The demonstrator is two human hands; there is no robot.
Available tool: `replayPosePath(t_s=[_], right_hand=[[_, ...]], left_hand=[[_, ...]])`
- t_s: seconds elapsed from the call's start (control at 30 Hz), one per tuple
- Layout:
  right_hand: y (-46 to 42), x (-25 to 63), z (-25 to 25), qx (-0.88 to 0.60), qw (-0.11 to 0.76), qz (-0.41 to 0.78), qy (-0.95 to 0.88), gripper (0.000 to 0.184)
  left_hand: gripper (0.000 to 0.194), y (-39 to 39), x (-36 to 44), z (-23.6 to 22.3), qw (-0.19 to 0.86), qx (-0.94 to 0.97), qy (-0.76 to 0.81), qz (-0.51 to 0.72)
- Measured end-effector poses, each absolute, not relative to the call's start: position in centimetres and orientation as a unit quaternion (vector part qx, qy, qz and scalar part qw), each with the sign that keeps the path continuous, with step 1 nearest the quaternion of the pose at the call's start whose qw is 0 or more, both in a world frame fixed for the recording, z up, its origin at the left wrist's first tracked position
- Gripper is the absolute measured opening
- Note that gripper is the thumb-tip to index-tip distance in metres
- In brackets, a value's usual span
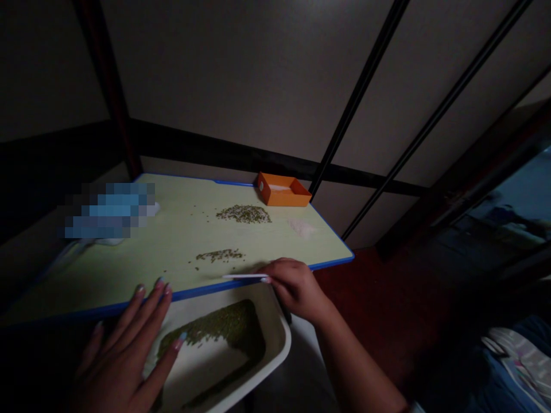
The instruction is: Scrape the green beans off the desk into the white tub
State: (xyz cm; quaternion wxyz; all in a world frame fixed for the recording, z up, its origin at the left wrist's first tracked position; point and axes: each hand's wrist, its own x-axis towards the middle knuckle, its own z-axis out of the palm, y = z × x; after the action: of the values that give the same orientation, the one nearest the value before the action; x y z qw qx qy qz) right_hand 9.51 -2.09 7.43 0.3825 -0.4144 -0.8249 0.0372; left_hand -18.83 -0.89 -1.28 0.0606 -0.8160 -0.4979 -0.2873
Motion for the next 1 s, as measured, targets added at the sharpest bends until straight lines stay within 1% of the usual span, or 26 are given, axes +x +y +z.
replayPosePath(t_s=[0.17,0.37,0.53,0.8,1.0], right_hand=[[-1.5,9.8,7.0,-0.441,0.403,-0.01,-0.802,0.024],[-1.3,9.3,6.7,-0.429,0.379,0.005,-0.82,0.024],[-0.8,9.4,6.6,-0.438,0.393,-0.019,-0.808,0.025],[-0.3,9.0,6.5,-0.425,0.373,-0.038,-0.824,0.028],[-0.7,9.3,6.6,-0.419,0.389,-0.059,-0.818,0.028]], left_hand=[[0.061,-0.8,-18.8,-1.5,0.047,-0.816,-0.501,-0.284],[0.063,-0.9,-19.0,-1.5,0.05,-0.816,-0.502,-0.283],[0.062,-0.7,-19.0,-1.4,0.035,-0.817,-0.507,-0.275],[0.061,-0.8,-18.8,-1.3,0.014,-0.814,-0.515,-0.269],[0.061,-0.9,-18.8,-1.1,0.0,-0.813,-0.517,-0.268]])
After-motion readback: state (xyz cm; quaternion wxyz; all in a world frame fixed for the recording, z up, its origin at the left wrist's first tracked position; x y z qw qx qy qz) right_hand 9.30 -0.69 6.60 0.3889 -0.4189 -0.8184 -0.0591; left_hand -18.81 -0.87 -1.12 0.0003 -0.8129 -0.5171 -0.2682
